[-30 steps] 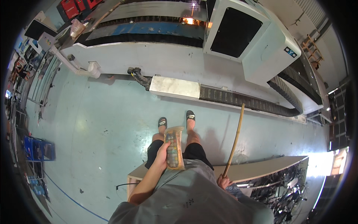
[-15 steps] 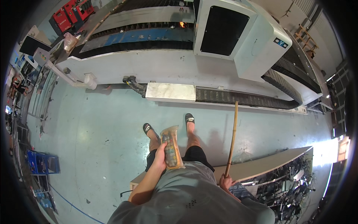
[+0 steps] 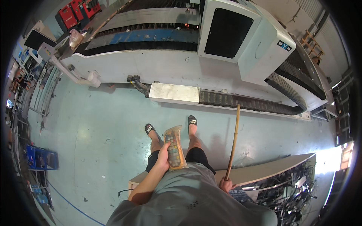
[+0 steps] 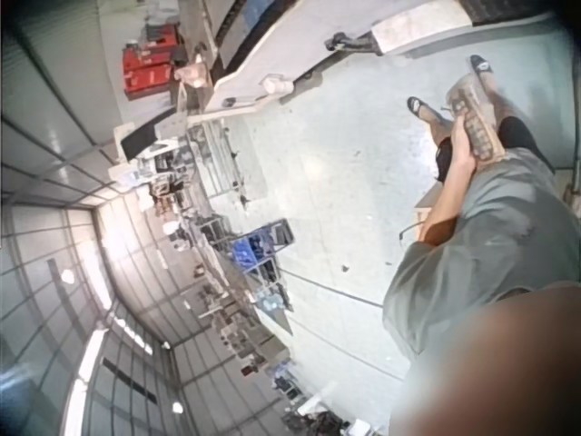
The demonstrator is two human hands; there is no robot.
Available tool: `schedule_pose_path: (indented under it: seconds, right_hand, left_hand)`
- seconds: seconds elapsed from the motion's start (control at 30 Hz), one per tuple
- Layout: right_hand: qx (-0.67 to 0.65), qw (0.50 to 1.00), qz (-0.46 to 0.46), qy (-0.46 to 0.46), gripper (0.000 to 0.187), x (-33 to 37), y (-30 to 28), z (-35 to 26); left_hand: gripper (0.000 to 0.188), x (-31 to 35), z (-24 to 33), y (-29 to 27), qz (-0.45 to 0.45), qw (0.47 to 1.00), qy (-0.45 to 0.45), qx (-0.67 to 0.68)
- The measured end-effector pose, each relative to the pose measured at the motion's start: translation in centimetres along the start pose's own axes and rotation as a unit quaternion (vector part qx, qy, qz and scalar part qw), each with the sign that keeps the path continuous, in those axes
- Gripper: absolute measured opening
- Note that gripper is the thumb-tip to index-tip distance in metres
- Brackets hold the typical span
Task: The person operates a laser cutting machine using a handheld controller and a computer mouse. They use a long stick to clear debris from the machine bed while sparks are visible. Finally, they remove several cut metal pieces from the machine.
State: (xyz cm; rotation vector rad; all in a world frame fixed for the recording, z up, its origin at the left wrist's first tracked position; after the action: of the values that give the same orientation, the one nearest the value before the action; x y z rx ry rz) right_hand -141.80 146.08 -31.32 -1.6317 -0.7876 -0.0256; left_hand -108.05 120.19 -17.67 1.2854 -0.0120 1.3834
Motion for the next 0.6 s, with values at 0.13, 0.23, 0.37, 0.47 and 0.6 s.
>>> schedule_pose_path:
  seconds: [0.13,0.23,0.37,0.47,0.6]
  right_hand:
    - [-0.012,1.000,-0.010,0.019,0.036,0.1,-0.5,-0.4]
    - [-0.009,1.000,-0.003,0.023,0.037,0.3,-0.8,-0.7]
    - [-0.002,1.000,0.002,0.018,0.038,0.4,-1.0,-1.1]
    - [-0.011,1.000,0.006,0.023,0.038,0.6,-1.1,-1.2]
    - [-0.018,1.000,-0.006,0.017,0.040,0.7,-1.3,-1.3]
  left_hand:
    - [0.030,-0.2,-0.4,0.1,0.009,1.000,-0.002,-0.005]
    - [0.029,-0.4,-0.8,0.0,0.003,1.000,-0.012,-0.008]
    - [0.028,-0.9,-1.0,-0.4,0.006,1.000,-0.012,-0.020]
    - [0.027,-1.1,-1.1,-0.8,0.008,1.000,-0.014,-0.019]
    - [0.034,-1.4,-1.2,-1.2,-0.007,0.999,-0.006,-0.031]
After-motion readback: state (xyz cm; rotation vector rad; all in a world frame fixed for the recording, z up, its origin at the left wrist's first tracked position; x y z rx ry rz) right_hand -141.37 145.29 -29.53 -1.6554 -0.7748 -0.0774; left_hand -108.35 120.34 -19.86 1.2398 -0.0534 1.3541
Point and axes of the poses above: each hand's wrist, its own x-axis away from the middle knuckle, its own y-axis out of the palm, z = x × y, the point moved 3 cm from there along -x, towards the middle knuckle, and after that the axes turned 8 degrees about -z, right-handed, at the moved point
